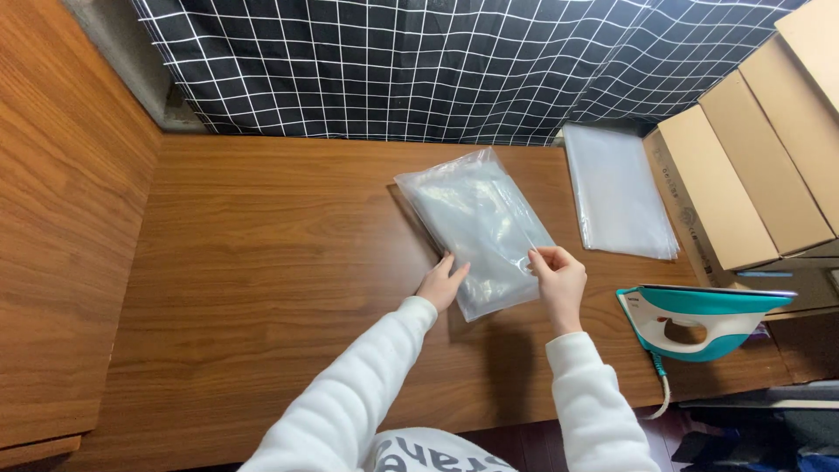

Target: Unboxing a shirt from a cardboard box, removing it from plastic packaging, unfolding it, and placing it on a hanger on a rack.

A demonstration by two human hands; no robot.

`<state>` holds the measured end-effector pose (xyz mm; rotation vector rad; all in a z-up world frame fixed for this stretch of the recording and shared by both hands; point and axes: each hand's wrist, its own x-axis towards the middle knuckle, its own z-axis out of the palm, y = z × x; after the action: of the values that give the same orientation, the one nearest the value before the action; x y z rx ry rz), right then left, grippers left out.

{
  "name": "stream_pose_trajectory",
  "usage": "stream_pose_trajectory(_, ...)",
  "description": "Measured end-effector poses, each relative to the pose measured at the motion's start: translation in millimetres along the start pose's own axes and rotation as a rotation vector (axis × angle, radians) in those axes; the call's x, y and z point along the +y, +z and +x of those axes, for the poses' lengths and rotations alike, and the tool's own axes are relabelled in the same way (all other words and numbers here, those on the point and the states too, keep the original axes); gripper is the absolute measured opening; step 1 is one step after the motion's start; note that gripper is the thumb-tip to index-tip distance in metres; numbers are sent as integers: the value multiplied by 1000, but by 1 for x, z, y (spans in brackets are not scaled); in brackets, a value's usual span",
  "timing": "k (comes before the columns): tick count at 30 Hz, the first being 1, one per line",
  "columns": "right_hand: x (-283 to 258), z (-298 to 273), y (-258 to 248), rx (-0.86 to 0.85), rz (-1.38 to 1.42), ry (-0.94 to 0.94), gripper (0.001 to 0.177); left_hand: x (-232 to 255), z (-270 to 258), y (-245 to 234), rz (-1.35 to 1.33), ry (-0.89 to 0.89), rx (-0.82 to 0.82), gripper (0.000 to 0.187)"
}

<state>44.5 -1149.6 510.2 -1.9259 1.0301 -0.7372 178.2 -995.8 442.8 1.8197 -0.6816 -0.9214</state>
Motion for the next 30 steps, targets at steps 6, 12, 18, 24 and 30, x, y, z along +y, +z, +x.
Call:
stream_pose_trajectory(6,-92,-60,28,-272,-84,-393,5,-46,-7,-32,-419,-75,248,64)
stream_pose_trajectory(12,-94,-119,85,-682,-187,-788,4,9,-113,-98,-760,-180,415,86)
stream_pose_trajectory(18,-58,-85,118,-651,-265,-770,22,-41,-96,-88,-352,-264,584,42)
stream_pose_trajectory(24,5,-27,126,-426,-802,-547,49,-180,-36,-79,-131,-283,665,36)
stream_pose_trajectory(30,4,-33,126,-452,-767,-499,49,-151,-42,-93,-130,-344,611,38)
